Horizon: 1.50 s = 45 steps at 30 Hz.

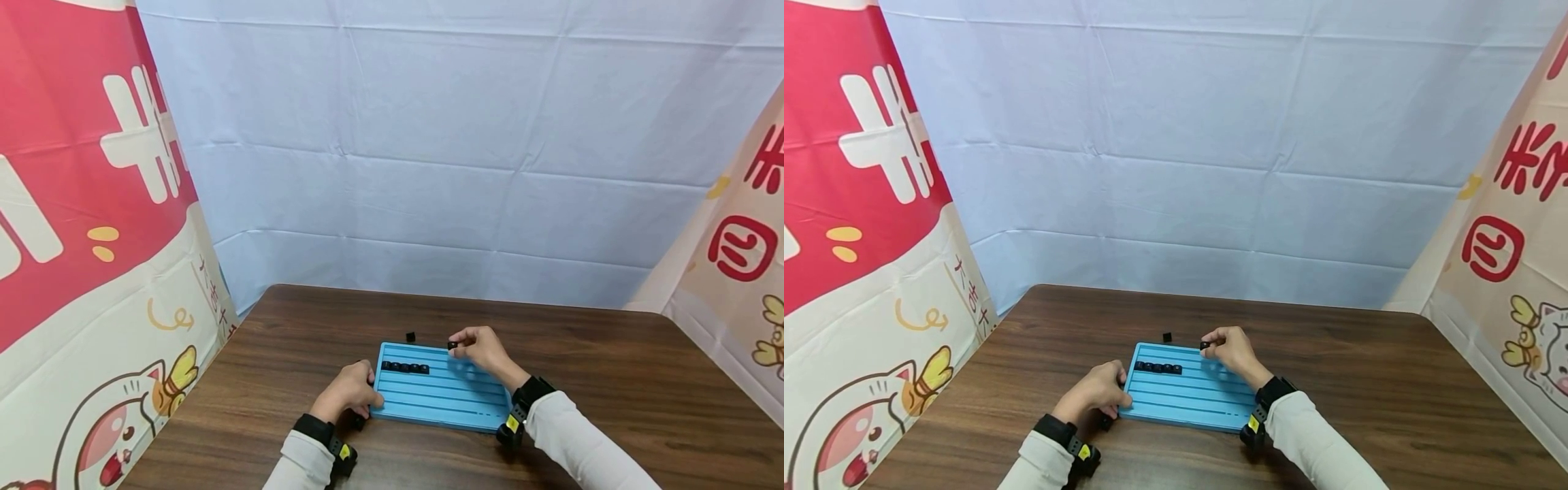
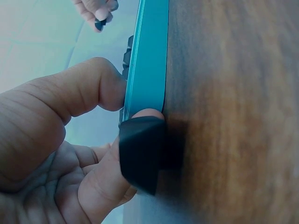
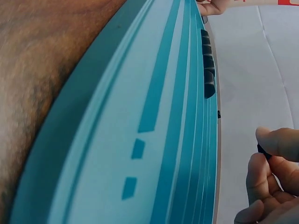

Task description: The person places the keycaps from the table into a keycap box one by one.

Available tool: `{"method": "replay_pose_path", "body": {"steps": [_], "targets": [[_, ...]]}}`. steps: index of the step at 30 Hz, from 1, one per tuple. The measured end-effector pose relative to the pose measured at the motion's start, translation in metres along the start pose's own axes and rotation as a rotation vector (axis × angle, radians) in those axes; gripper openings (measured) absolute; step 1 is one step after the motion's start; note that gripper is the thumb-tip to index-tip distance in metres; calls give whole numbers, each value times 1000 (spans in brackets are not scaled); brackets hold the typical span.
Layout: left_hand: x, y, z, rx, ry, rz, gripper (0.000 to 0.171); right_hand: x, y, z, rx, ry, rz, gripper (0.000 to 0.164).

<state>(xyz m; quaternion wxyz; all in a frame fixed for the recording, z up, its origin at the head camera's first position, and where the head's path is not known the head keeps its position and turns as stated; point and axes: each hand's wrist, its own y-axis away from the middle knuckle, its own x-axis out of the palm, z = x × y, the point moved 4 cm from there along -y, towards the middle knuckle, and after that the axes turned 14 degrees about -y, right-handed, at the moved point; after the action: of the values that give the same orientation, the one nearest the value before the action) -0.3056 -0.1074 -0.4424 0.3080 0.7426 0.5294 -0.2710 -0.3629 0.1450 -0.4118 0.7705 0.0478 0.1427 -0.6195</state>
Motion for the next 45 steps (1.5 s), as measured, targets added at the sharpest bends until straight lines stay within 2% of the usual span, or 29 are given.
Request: {"method": "replay_pose_path", "body": {"steps": [9,25,38,45], "targets": [[0,0,0,7,2,-1,31,1,1,2,-14,39,12,16],[0,0,1,13,-6,-9,32,25,8,-5,-23,78,239,14],[2,-3,0,20,-4,-14,32,33,5,-7,10,169,225,15],[2,-1,-1,22,-1,-8,32,35,3,-7,22,188,247,13]]}}
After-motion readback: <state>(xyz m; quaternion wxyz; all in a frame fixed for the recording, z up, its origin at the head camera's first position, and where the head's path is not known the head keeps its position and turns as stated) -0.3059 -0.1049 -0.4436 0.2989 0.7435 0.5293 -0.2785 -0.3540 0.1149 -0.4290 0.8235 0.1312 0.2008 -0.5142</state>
